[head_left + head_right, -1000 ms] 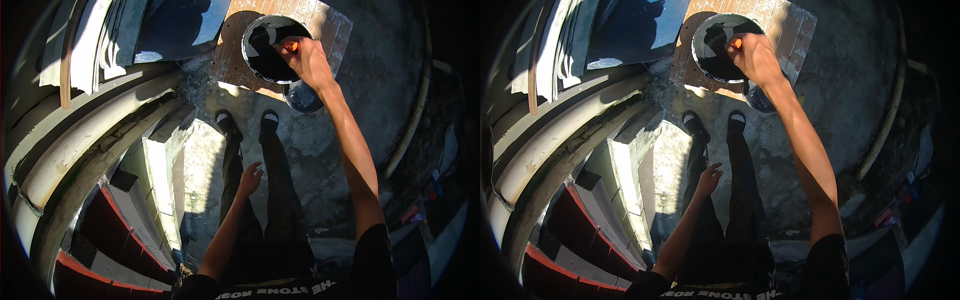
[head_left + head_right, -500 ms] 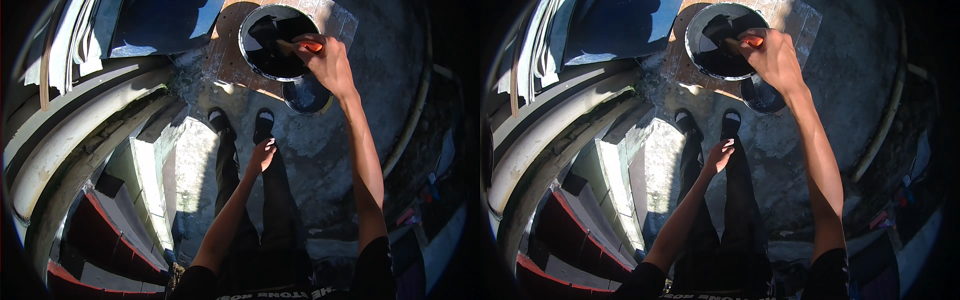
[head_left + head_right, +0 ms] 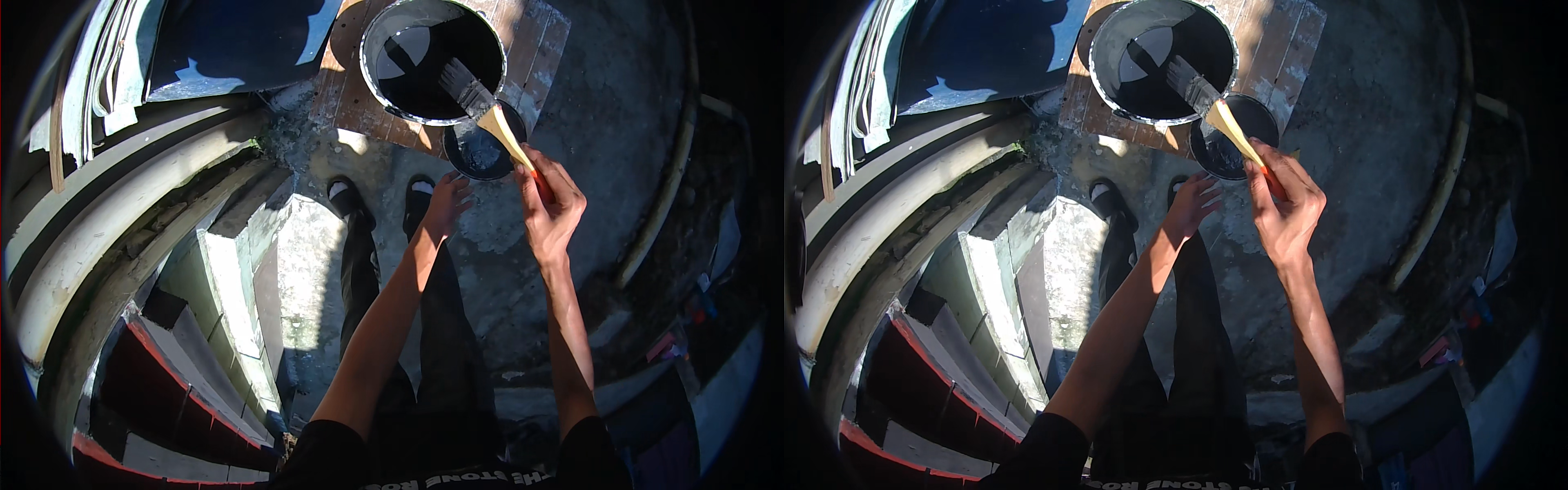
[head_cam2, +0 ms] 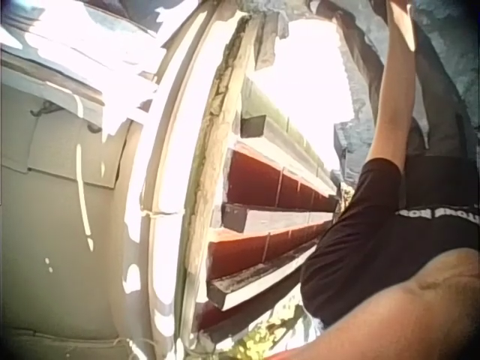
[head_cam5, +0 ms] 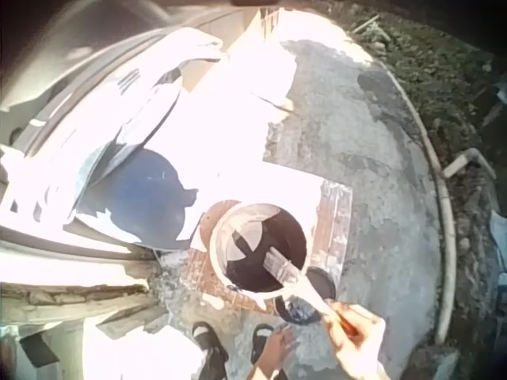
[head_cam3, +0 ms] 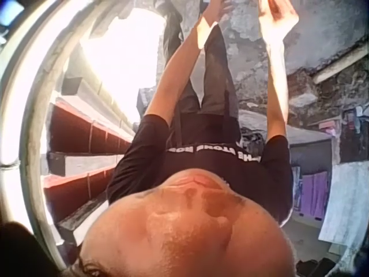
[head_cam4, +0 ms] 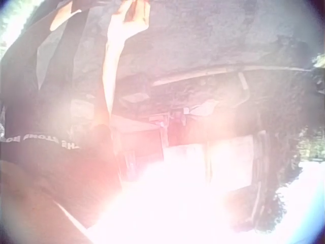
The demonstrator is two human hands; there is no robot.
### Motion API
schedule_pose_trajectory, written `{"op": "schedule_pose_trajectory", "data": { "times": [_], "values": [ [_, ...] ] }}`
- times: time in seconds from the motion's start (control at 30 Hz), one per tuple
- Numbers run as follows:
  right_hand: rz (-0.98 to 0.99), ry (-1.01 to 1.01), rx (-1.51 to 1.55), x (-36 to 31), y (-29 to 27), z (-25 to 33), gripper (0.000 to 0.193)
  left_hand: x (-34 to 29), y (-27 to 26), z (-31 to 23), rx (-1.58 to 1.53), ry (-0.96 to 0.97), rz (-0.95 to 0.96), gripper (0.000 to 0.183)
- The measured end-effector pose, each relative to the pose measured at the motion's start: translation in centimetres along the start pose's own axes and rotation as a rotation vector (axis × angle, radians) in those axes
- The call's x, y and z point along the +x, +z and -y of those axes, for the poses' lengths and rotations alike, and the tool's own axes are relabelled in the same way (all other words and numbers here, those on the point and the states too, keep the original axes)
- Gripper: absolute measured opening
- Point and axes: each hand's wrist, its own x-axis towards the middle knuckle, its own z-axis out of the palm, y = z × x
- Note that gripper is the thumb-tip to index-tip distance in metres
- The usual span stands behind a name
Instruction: Painting a concrete ledge or wall section with black paint using a brush.
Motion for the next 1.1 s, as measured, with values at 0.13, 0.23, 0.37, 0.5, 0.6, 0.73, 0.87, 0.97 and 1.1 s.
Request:
{"op": "schedule_pose_trajectory", "data": {
  "times": [0.13, 0.23, 0.37, 0.5, 0.6, 0.73, 0.87, 0.97, 1.1],
  "values": [
    [0.049, 0.025, -0.119, -1.2, 0.7, 0.2, 0.034, 0.3, 0.1, 0.4, -0.048, 0.005, 0.023, 0.066],
    [0.049, -0.031, -0.126, -1.5, 1.7, 0.1, 0.038, 1.2, -0.7, 1.2, -0.172, 0.017, -0.014, 0.054],
    [0.053, 0.164, -0.057, -1.5, 2.4, 1.5, 0.041, 2.0, -1.8, 1.6, -0.240, 0.058, 0.062, 0.047],
    [0.021, 0.019, -0.156, -1.9, 2.7, 0.1, 0.044, 1.7, -1.0, 1.5, -0.222, 0.084, 0.106, 0.046],
    [0.023, -0.061, -0.211, -2.5, 3.2, 0.0, 0.048, 1.3, -1.5, 1.3, -0.202, 0.108, 0.149, 0.047],
    [0.050, -0.022, -0.210, -2.8, 3.6, 0.3, 0.053, 1.0, -1.7, 1.2, -0.199, 0.123, 0.133, 0.050],
    [0.052, 0.032, -0.179, -2.8, 3.3, 0.3, 0.053, -0.1, -0.4, 0.7, -0.192, 0.101, 0.113, 0.052],
    [0.031, 0.068, -0.125, -2.8, 2.9, 0.7, 0.052, -0.8, 0.3, 0.3, -0.207, 0.093, 0.089, 0.051],
    [-0.021, 0.109, -0.093, -4.2, 0.8, 2.2, 0.049, -1.4, 0.3, -0.7, -0.186, 0.096, 0.141, 0.050]
  ]
}}
